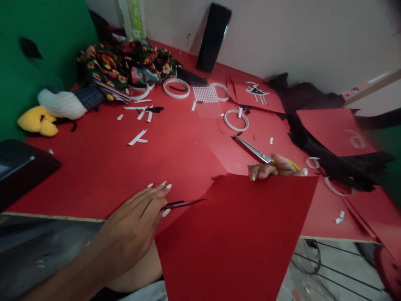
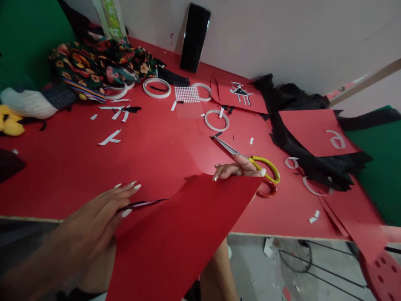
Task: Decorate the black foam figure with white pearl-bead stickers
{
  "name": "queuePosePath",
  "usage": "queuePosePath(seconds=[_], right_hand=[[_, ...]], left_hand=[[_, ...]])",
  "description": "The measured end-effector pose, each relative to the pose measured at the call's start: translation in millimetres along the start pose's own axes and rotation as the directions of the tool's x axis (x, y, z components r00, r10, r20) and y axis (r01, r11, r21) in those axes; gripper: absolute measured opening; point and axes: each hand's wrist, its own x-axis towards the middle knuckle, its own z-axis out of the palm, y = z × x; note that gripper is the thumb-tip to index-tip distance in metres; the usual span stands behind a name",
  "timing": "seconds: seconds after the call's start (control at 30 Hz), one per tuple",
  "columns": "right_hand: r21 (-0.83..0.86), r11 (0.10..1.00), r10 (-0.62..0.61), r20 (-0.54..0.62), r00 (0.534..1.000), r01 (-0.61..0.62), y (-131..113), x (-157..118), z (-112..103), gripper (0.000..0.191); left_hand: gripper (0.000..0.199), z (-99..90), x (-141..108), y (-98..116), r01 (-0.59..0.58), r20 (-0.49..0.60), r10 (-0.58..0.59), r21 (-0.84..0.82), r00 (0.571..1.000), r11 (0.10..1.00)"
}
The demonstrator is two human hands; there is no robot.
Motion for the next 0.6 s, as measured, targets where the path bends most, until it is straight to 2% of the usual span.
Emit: queuePosePath(seconds=[0.07,0.17,0.23,0.33,0.43,0.53,0.6], right_hand=[[0.013,1.0,-0.012,-0.053,0.999,0.013,3,-9,2,0.035],[-0.069,0.992,0.109,0.021,0.994,-0.107,6,-17,1,0.042],[-0.103,0.984,0.149,0.04,0.988,-0.144,3,-21,4,0.049],[-0.134,0.984,0.101,-0.113,0.988,-0.116,-4,-32,14,0.051],[-0.154,0.982,0.07,-0.249,0.966,-0.111,-11,-46,24,0.048],[-0.105,0.992,0.035,-0.304,0.952,-0.07,-10,-54,23,0.048],[-0.064,0.998,-0.01,-0.286,0.958,-0.009,-7,-52,15,0.048]], left_hand=[[0.028,-0.8,1,-1,0.022,0.02,-0.022,-0.038,1.0,0.999],[0.025,-2.8,1,-2,0.072,0.073,-0.065,-0.105,0.995,0.992],[0.024,-3.7,1,-2,0.091,0.089,-0.079,-0.142,0.993,0.986],[0.022,-5.0,2,-2,0.089,0.082,-0.079,-0.135,0.994,0.987],[0.02,-7.3,3,2,0.049,0.087,-0.042,-0.077,0.995,0.996],[0.025,-9.4,3,7,-0.024,0.125,0.03,-0.043,0.992,0.999],[0.03,-9.8,2,10,-0.037,0.171,0.046,-0.056,0.984,0.998]])
